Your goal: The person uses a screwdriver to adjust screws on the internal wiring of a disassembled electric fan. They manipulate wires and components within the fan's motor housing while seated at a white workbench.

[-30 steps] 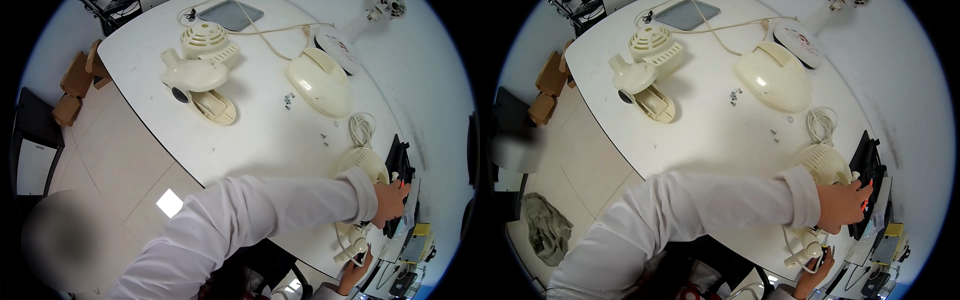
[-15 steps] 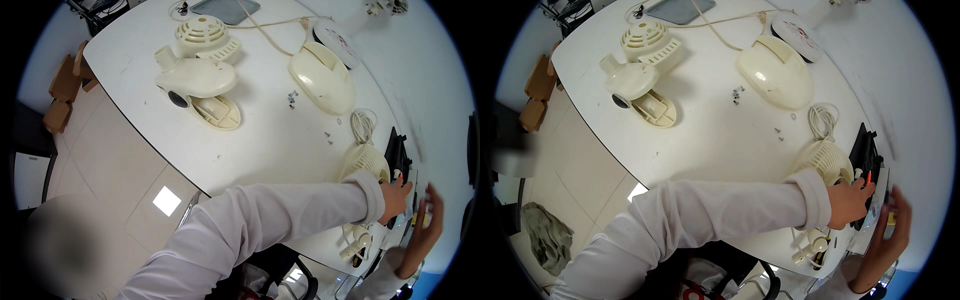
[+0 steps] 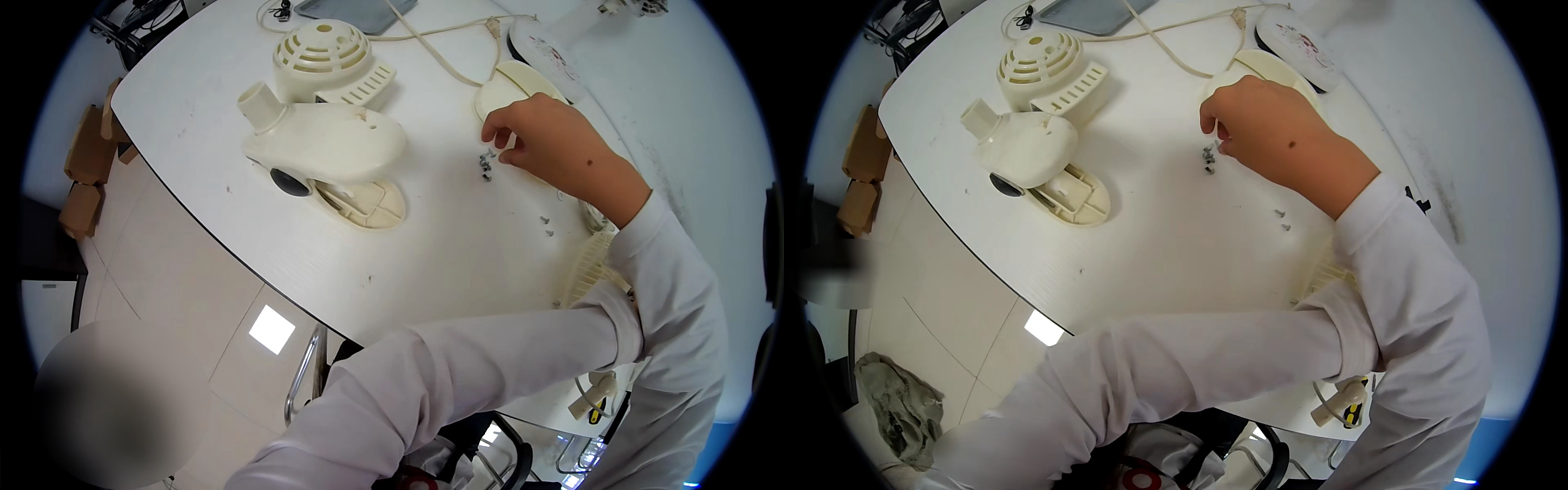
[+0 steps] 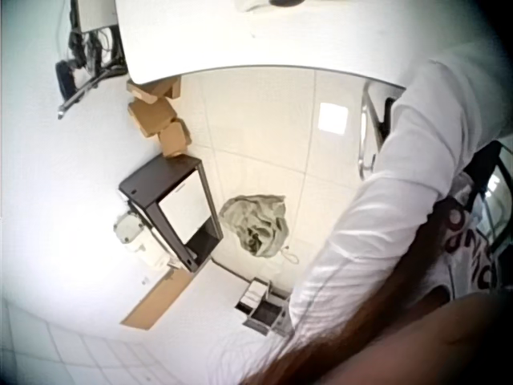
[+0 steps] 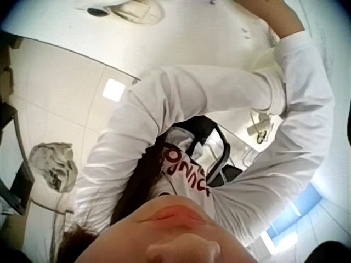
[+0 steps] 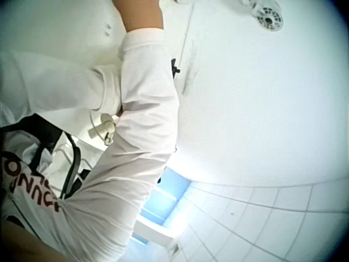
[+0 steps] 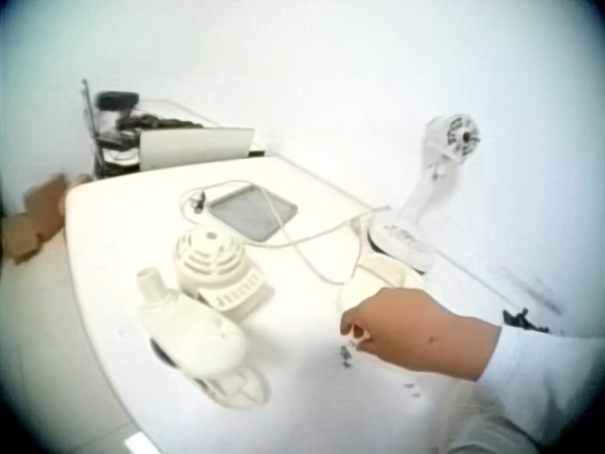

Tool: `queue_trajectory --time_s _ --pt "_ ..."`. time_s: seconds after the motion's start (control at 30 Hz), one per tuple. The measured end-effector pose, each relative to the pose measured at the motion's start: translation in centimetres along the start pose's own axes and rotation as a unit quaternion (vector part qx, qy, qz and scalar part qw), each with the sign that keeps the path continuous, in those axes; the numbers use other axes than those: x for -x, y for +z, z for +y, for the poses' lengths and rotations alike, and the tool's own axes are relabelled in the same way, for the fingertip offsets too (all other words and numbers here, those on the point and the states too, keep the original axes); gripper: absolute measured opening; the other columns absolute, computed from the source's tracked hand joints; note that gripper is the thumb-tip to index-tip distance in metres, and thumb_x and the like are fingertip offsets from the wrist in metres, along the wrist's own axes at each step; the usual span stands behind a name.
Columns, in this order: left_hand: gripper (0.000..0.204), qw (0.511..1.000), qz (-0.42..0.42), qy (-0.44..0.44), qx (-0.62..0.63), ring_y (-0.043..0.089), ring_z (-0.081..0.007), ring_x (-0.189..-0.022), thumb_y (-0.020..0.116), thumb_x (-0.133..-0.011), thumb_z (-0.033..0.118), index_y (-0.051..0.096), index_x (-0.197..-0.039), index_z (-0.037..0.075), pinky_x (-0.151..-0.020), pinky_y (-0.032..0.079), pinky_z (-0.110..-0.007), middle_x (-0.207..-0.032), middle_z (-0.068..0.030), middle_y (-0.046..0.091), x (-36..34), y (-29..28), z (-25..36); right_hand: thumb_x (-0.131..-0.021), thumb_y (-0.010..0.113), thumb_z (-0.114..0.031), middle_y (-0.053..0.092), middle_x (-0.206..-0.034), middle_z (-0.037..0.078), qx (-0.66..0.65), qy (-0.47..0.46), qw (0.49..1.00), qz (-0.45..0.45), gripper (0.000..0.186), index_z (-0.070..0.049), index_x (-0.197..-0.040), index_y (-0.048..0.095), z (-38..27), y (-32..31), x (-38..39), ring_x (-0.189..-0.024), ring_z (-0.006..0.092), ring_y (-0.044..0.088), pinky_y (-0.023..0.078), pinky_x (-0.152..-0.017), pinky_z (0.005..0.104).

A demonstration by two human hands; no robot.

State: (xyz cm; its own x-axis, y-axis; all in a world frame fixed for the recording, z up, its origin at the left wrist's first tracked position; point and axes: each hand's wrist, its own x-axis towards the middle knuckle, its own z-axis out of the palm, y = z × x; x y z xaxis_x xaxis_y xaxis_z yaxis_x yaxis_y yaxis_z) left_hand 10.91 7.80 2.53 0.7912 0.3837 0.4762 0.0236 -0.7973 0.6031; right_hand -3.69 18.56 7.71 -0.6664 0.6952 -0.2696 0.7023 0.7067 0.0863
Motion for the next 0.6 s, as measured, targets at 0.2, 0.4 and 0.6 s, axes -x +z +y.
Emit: queue_trajectory --time_s 0.2,0.4,0.6 --pt "0.036 1.000 0.013 -0.002 0.011 0.046 -0.0370 -0.122 0.066 -0.069 0.005 0.064 -0.104 -0.002 -0.078 0.053 -0.043 -0.133 -0.0240 0.040 0.5 0.3 0.1 -0.082 0.064 -0.007 0.067 -0.081 0.008 0.033 -0.006 0.999 -0.003 0.004 -0.006 -0.086 0.065 -0.5 1.8 -1.6 -0.079 0.0251 0.064 0.051 -0.070 0.0351" --pt "0.039 1.000 0.015 -0.001 0.014 0.044 -0.0373 -0.125 0.066 -0.071 0.006 0.063 -0.109 -0.001 -0.080 0.052 -0.044 -0.134 -0.0223 0.040 0.2 1.0 0.6 -0.082 0.063 -0.006 0.066 -0.079 0.009 -0.016 -0.005 0.998 0.066 0.008 -0.006 -0.089 0.067 1.6 1.7 -1.1 -0.079 0.0271 0.063 0.051 -0.070 0.0364" --pt "0.041 0.996 0.080 -0.031 0.000 0.042 -0.0376 -0.127 0.067 -0.073 0.008 0.063 -0.113 0.000 -0.083 0.052 -0.045 -0.135 -0.0206 0.039 -1.4 2.0 0.2 -0.086 0.062 -0.004 0.068 -0.088 0.008 -0.067 -0.017 0.977 0.200 0.010 -0.003 -0.095 0.066 2.4 -5.0 7.1 -0.086 0.0204 0.066 0.051 -0.072 0.0303"
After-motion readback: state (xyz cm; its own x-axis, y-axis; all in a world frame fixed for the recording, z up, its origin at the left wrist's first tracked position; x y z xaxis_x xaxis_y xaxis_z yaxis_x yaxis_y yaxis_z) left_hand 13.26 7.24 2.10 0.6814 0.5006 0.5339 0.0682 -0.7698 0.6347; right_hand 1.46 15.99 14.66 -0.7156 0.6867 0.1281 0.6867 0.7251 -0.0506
